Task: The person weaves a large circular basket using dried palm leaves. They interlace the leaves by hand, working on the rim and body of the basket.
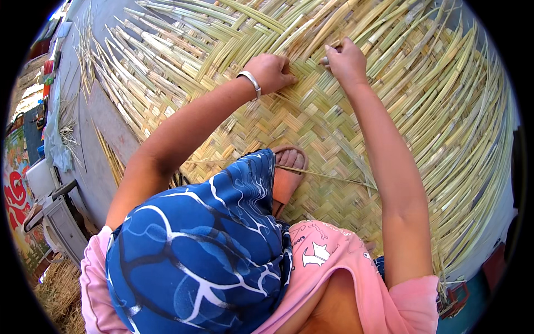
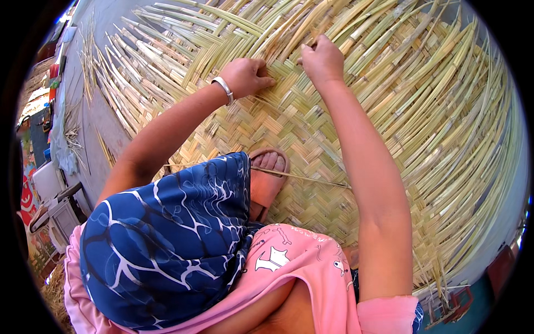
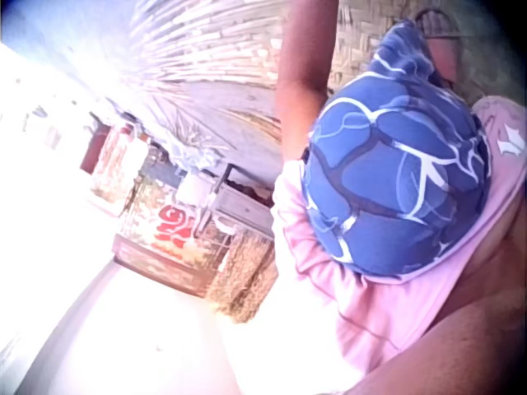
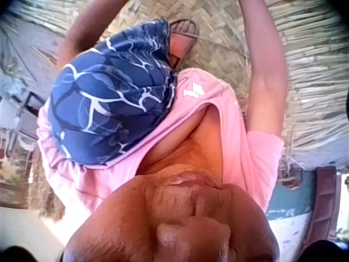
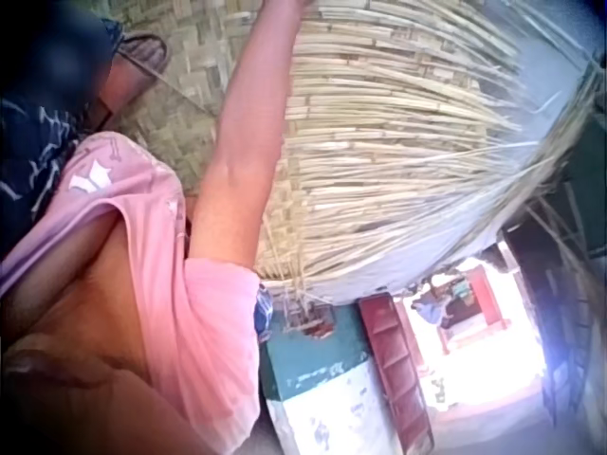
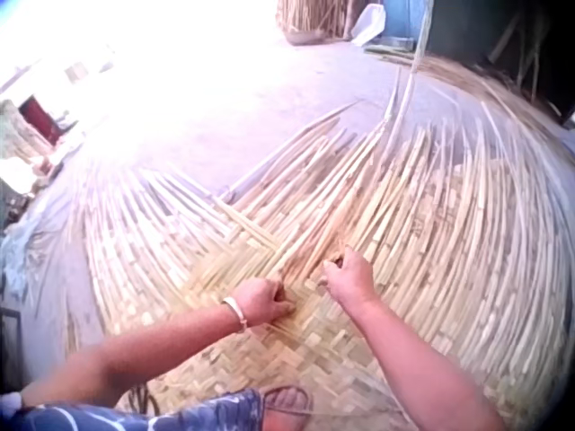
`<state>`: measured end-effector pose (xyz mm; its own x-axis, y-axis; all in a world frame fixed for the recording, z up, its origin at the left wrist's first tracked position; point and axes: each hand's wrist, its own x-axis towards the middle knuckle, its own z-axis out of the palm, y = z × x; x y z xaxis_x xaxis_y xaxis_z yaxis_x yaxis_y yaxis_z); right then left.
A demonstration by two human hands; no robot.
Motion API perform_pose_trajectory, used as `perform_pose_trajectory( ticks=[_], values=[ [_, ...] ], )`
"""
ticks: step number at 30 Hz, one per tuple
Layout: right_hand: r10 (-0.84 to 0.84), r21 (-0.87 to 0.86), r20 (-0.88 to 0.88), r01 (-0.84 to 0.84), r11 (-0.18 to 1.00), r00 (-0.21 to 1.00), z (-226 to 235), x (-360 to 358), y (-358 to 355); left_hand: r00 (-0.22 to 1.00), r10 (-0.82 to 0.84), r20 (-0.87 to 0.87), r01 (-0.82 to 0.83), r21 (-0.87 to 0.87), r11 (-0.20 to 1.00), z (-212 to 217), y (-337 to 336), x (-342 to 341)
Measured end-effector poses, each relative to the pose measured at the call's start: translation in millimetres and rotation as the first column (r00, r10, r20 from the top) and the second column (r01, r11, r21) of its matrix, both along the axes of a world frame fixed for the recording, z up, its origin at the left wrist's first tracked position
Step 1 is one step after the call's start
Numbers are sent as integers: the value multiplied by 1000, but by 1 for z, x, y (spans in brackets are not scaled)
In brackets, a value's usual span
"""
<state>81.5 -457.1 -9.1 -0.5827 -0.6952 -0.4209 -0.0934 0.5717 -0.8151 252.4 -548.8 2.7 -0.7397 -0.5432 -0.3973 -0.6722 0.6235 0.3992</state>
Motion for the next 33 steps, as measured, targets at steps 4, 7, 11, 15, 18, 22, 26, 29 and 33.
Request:
perform_pose_trajectory(
  ticks=[4, 7, 11, 15, 18, 22, 26, 29, 33],
  values=[
    [-51, -126, -250, 20, 992, 967, -9, 10, 31, 939, 332, -94, -283, 337, 898, 14, -16, 2],
    [72, -145, -581, -190, 971, 810, -5, 28, 48, 715, 648, -265, -487, 476, 732, 10, -53, 14],
    [141, -106, -768, -341, 934, 625, -13, 34, 51, 425, 860, -284, -563, 661, 496, 11, -112, 5],
    [174, -96, -762, -375, 922, 624, -10, 31, 50, 241, 963, -121, -507, 830, 231, 6, -148, -5],
    [185, -113, -727, -380, 918, 662, -7, 27, 48, 159, 986, -58, -508, 851, 132, -3, -158, -5],
    [225, -108, -638, -375, 921, 737, -9, 18, 45, 492, 845, -210, -334, 850, 406, -2, -135, 1],
    [257, -108, -614, -402, 909, 746, -7, 12, 45, 506, 816, -279, -423, 744, 517, 4, -119, 6],
    [287, -99, -633, -443, 891, 719, -3, 13, 41, 424, 885, -191, -493, 771, 402, -3, -124, 8],
    [288, -108, -610, -437, 893, 738, 10, 15, 31, 296, 937, -183, -345, 895, 284, 7, -131, 2]
  ],
)
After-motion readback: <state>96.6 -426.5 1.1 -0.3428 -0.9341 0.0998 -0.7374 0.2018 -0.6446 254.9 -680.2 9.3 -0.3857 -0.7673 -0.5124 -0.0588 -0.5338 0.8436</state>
